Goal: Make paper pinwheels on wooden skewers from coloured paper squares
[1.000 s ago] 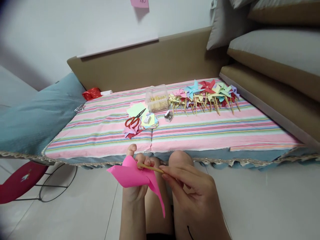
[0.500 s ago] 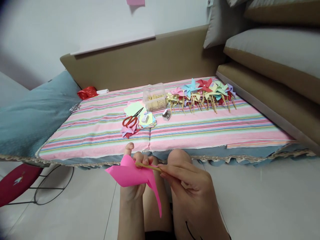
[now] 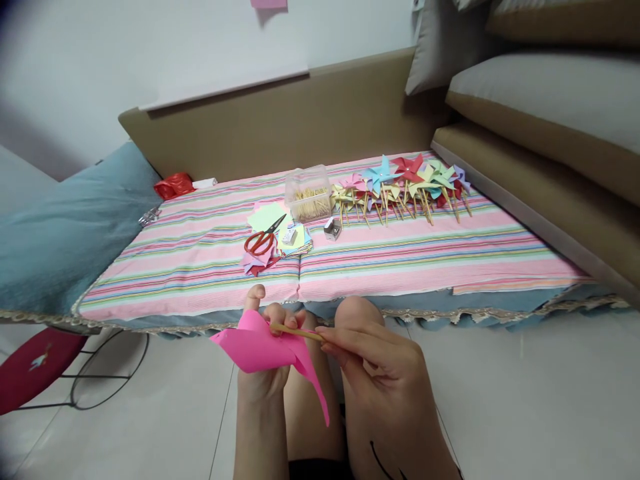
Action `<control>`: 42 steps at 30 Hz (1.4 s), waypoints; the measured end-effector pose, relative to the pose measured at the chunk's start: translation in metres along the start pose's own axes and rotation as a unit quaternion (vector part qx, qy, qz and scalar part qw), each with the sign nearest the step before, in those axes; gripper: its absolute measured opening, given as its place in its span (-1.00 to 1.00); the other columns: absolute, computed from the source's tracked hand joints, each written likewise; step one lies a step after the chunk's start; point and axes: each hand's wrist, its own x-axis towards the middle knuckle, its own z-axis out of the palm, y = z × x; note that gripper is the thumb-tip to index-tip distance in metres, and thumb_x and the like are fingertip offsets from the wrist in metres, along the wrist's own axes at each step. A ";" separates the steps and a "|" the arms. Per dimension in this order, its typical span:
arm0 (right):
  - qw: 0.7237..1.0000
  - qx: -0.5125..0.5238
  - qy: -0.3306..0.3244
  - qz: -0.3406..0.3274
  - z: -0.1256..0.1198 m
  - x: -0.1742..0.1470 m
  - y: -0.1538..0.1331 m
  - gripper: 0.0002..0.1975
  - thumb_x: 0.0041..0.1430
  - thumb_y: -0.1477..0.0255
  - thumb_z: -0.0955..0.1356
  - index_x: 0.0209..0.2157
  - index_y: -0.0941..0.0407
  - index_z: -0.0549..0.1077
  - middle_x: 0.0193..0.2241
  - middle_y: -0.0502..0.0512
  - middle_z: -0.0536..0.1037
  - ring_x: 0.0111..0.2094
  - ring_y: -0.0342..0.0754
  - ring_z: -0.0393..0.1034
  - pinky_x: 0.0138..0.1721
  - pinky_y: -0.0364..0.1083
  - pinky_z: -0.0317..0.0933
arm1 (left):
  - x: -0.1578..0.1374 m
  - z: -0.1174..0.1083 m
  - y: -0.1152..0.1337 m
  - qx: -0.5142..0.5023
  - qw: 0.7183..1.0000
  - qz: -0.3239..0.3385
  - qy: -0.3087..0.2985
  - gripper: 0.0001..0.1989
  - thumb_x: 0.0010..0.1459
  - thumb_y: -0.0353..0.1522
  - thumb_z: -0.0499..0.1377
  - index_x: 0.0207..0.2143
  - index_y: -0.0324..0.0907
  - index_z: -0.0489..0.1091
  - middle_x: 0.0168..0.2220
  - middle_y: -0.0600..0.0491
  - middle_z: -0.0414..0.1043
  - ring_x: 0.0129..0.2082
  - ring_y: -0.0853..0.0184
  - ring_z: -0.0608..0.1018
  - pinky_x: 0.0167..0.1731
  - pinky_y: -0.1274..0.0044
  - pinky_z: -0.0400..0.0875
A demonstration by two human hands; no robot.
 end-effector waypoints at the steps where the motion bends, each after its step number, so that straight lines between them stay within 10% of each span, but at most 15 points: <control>1: 1.000 0.000 -0.001 -0.005 0.000 0.001 0.000 -0.72 0.00 0.66 0.42 -0.32 -0.02 0.60 -0.43 -0.01 0.62 -0.44 -0.08 0.51 -0.43 -0.13 0.46 | 0.000 0.000 0.000 0.005 1.000 0.001 0.002 -0.49 -0.14 -0.33 0.40 -0.24 -0.04 0.14 -0.63 0.33 0.34 -0.50 0.46 0.55 -0.30 0.54 0.41; 19: 0.998 -0.025 -0.052 -0.009 -0.011 0.002 0.009 -0.76 0.07 0.61 0.40 -0.27 0.00 0.59 -0.35 0.01 0.63 -0.36 -0.05 0.53 -0.39 -0.11 0.45 | -0.002 -0.002 -0.003 0.013 1.000 0.004 0.013 -0.45 -0.22 -0.28 0.43 -0.27 -0.06 0.14 -0.59 0.28 0.37 -0.52 0.46 0.51 -0.32 0.53 0.38; 42: 0.999 -0.007 0.036 -0.033 0.002 0.004 -0.008 -0.70 0.03 0.71 0.37 -0.37 0.01 0.61 -0.47 -0.02 0.59 -0.47 -0.12 0.44 -0.48 -0.15 0.36 | -0.004 0.006 0.001 0.013 0.999 -0.013 0.041 -0.44 -0.24 -0.35 0.44 -0.27 -0.03 0.15 -0.57 0.27 0.42 -0.49 0.47 0.53 -0.27 0.56 0.41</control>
